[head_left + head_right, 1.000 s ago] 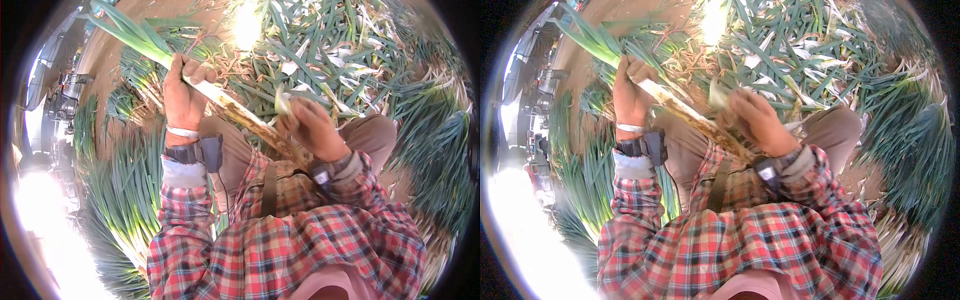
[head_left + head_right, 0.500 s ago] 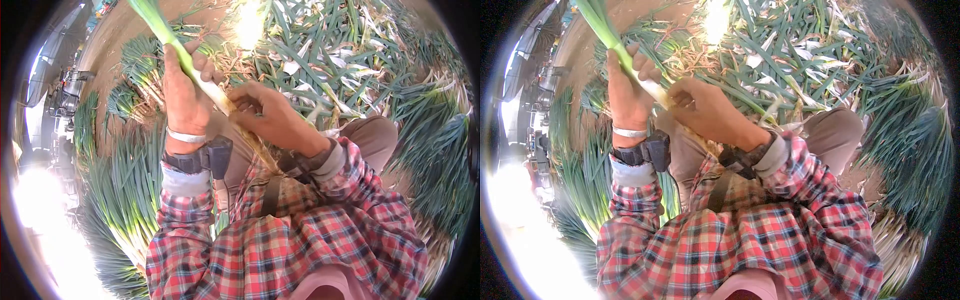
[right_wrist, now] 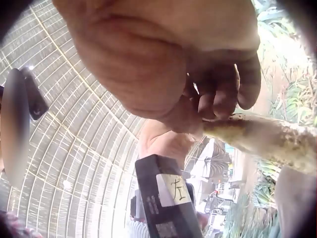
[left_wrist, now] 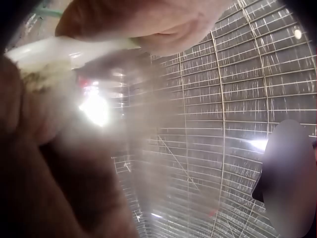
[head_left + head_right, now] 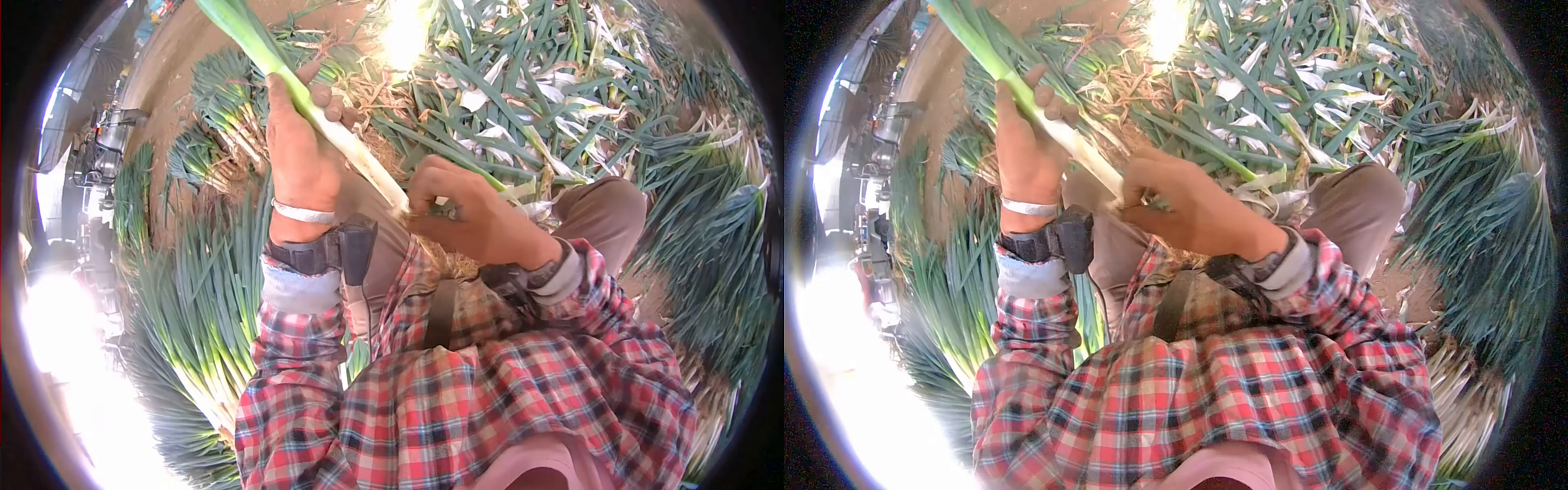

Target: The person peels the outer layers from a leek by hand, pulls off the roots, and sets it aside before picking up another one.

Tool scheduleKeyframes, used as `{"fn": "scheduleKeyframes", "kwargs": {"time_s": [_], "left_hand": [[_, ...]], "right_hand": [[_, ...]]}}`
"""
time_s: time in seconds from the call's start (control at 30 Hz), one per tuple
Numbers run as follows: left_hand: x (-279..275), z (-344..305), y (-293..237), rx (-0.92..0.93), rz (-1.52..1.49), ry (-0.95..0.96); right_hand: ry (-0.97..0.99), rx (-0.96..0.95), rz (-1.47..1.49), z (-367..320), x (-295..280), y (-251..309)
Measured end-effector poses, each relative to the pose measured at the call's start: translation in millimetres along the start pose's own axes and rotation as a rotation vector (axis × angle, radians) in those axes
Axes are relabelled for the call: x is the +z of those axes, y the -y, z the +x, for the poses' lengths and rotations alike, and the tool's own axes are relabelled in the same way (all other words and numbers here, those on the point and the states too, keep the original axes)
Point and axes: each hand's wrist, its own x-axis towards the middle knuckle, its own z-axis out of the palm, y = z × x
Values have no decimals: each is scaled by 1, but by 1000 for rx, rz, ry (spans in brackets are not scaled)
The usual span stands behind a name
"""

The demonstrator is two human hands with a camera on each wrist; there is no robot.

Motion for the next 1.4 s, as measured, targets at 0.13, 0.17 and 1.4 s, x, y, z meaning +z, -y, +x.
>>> {"fn": "scheduleKeyframes", "kwargs": {"time_s": [0.13,0.17,1.4], "left_hand": [[2,-8,8,-7,-82,21],[4,-8,8,-8,-82,26],[21,-26,11,44,-13,59]], "right_hand": [[-72,427,522,-3,-3,-3],[-77,425,520,5,-2,-2],[-196,325,-284,29,-16,-6]]}}
